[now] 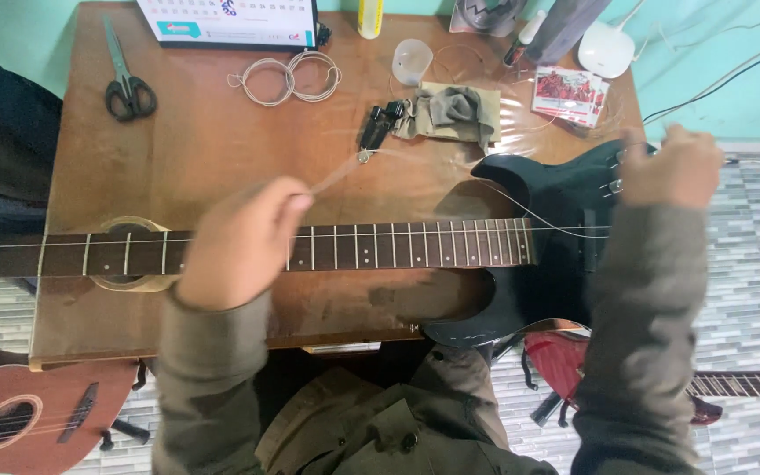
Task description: The person replaces strings on a black electric guitar. They thread new strings through the bridge, pull them along the fretboard, and wind them onto the tuning pegs at the headstock. The process is repeated for multiple strings.
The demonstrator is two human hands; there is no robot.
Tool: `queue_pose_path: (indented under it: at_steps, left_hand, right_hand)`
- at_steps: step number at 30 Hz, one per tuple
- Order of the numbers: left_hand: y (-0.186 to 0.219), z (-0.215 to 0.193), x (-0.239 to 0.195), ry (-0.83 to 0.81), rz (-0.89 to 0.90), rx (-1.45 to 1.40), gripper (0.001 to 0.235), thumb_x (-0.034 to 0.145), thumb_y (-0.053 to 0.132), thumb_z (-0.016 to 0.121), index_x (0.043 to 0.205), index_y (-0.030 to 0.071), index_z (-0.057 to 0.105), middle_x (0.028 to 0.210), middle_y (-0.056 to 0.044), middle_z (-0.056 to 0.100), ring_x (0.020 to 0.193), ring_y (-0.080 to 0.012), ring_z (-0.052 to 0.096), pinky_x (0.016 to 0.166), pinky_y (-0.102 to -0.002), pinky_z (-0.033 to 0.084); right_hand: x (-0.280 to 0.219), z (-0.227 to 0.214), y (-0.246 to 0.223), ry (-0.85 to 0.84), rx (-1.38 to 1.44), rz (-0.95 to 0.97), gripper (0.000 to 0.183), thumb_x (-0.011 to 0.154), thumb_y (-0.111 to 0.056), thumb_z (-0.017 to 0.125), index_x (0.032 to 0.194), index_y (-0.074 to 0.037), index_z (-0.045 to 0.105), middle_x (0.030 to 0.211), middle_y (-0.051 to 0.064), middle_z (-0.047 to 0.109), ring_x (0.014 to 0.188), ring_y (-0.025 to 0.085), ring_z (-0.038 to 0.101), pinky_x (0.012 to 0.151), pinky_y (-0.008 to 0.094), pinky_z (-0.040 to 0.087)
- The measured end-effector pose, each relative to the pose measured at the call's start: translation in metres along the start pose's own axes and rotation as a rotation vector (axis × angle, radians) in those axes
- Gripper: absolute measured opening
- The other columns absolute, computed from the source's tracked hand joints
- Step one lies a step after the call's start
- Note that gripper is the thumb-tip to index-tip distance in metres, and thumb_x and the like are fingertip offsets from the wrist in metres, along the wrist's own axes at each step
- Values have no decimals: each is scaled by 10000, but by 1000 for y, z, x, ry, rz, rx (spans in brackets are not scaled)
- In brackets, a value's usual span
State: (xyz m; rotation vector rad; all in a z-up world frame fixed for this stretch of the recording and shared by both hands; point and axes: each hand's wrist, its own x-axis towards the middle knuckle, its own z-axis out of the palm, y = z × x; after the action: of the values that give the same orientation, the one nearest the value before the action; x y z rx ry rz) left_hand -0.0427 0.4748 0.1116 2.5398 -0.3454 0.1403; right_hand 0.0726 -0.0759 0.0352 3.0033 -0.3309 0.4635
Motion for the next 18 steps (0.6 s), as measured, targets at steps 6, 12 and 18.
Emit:
queue_pose_path:
  at_steps: [6,12,18]
  left_hand:
    - [48,24,34,31,351,-57,94,1052,104,591,960,97,610,798,-24,641,513,-182,516,402,-329,395]
    - [79,43,46,3,398,-100,68,1046,110,535,1017,83,590,890,-65,626,526,-305,563,382,-445,443]
    - [84,38,49,29,508,-191,188,1018,-2,564,1152,130,557,906,-38,606,553,-146,480,457,-283,397]
  right_hand:
    - [-105,-150,-204,267,243,-529,406,961,-360,818,1133,3,759,1408,288,611,1200,435,650,952,610,524]
    - [-104,-142,-196,243,445,-697,584,715,182,570,1265,30,695,1236,171,739,987,375,659,824,471,489]
    - [-71,-102,-7,323,714,-208,433,1066,245,538,1384,119,803,869,144,638,775,246,646,741,405,544]
